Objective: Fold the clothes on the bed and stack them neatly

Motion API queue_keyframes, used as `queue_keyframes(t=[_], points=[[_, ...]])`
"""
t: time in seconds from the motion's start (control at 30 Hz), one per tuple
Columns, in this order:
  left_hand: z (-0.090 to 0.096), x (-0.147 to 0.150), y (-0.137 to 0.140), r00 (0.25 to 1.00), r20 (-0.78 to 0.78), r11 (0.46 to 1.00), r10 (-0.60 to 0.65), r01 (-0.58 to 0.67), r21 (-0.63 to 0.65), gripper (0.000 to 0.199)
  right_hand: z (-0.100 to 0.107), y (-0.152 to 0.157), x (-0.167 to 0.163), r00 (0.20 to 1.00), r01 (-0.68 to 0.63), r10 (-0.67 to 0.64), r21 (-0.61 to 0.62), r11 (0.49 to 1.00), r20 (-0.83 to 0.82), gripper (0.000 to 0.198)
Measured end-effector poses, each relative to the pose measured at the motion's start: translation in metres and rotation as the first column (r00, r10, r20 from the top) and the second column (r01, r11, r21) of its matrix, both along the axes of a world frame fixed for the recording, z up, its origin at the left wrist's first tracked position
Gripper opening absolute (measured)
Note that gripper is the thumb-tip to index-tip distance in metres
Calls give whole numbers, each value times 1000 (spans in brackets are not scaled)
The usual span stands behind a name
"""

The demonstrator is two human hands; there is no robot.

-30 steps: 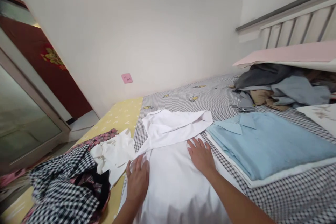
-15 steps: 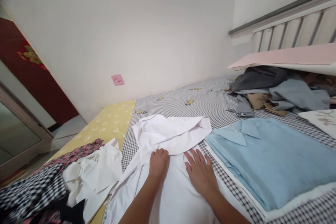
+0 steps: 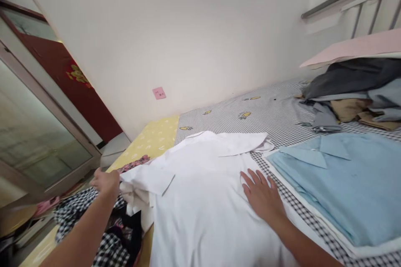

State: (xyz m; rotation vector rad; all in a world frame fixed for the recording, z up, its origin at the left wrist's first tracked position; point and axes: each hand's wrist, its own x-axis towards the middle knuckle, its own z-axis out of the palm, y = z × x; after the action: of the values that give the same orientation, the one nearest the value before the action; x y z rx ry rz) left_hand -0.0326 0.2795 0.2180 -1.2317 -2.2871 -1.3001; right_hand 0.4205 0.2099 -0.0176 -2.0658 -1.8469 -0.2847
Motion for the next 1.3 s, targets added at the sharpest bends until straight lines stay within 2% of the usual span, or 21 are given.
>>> queue_keyframes(t=[0.07, 0.13, 0.17, 0.2, 0.23, 0.3, 0.33, 0.4, 0.5, 0.6, 0.67, 0.73, 0.83, 0.97, 1.03, 1.1, 1.13, 1.17, 1.2, 1.23, 1.3], points=[[-30, 10, -27, 999, -5, 999, -40, 40, -2, 48, 2, 0, -1, 1000, 5, -5, -25, 1000, 11, 53], [-79, 33, -58, 974, -63, 976, -216, 214, -40, 36, 5, -1, -2, 1000, 15, -14, -61, 998, 17, 53], [-107, 46, -75, 919, -105, 924, -381, 374, -73, 34, 7, -1, -2, 1000, 22, -21, -83, 996, 18, 53], [-136, 58, -94, 835, -130, 843, -534, 515, -153, 35, 10, -2, -3, 999, 28, -26, -107, 994, 18, 53], [-163, 69, -112, 752, -140, 757, -644, 599, -261, 36, 13, -3, -4, 999, 35, -33, -134, 990, 16, 54], [-206, 81, -148, 637, -200, 650, -744, 623, -435, 39, 19, -8, -5, 999, 52, -51, -187, 981, 11, 55], [-221, 83, -163, 608, -220, 628, -763, 617, -474, 43, 22, -12, -5, 998, 61, -60, -211, 976, 8, 55], [-239, 78, -186, 643, -228, 665, -731, 597, -450, 46, 24, -23, -5, 998, 68, -71, -243, 968, -2, 56], [-243, 64, -204, 811, -120, 805, -573, 529, -270, 44, 19, -49, 2, 998, 45, -53, -213, 976, -33, 57], [-238, 56, -213, 933, 20, 916, -358, 355, -187, 50, 7, -80, 12, 991, 109, -116, -99, 989, -62, 59], [-233, 58, -219, 957, 73, 927, -279, 289, -237, 52, 0, -100, 17, 976, 190, -193, -41, 981, -98, 65], [-229, 66, -223, 952, 97, 898, -292, 307, -315, 50, -5, -117, 19, 960, 238, -238, -16, 971, -149, 70], [-227, 83, -228, 951, 126, 874, -283, 310, -374, 45, -5, -133, 24, 931, 297, -301, -54, 953, -206, 71], [-226, 102, -232, 953, 182, 896, -240, 290, -335, 19, 3, -131, 46, 900, 288, -331, -183, 940, -283, 66], [-222, 106, -235, 931, 257, 914, -258, 322, -249, 18, 6, -126, 60, 875, 232, -288, -185, 955, -390, 55], [-214, 107, -239, 871, 428, 932, -243, 332, -145, 22, 8, -125, 69, 821, 156, -214, -153, 976, -529, 35], [-209, 106, -241, 807, 550, 945, -214, 314, -94, 25, 8, -126, 71, 777, 121, -173, -126, 985, -605, 28], [-204, 105, -243, 708, 683, 958, -177, 283, -45, 27, 8, -129, 71, 714, 97, -135, -94, 991, -687, 26], [-199, 104, -245, 577, 804, 971, -143, 237, 2, 28, 8, -133, 70, 628, 86, -100, -58, 995, -772, 27], [-194, 102, -246, 429, 895, 982, -123, 184, 47, 28, 8, -138, 68, 517, 93, -77, -34, 995, -852, 30], [-188, 100, -248, 160, 979, 989, -129, 99, 114, 23, 7, -149, 63, 245, 119, -71, -43, 992, -967, 34]])
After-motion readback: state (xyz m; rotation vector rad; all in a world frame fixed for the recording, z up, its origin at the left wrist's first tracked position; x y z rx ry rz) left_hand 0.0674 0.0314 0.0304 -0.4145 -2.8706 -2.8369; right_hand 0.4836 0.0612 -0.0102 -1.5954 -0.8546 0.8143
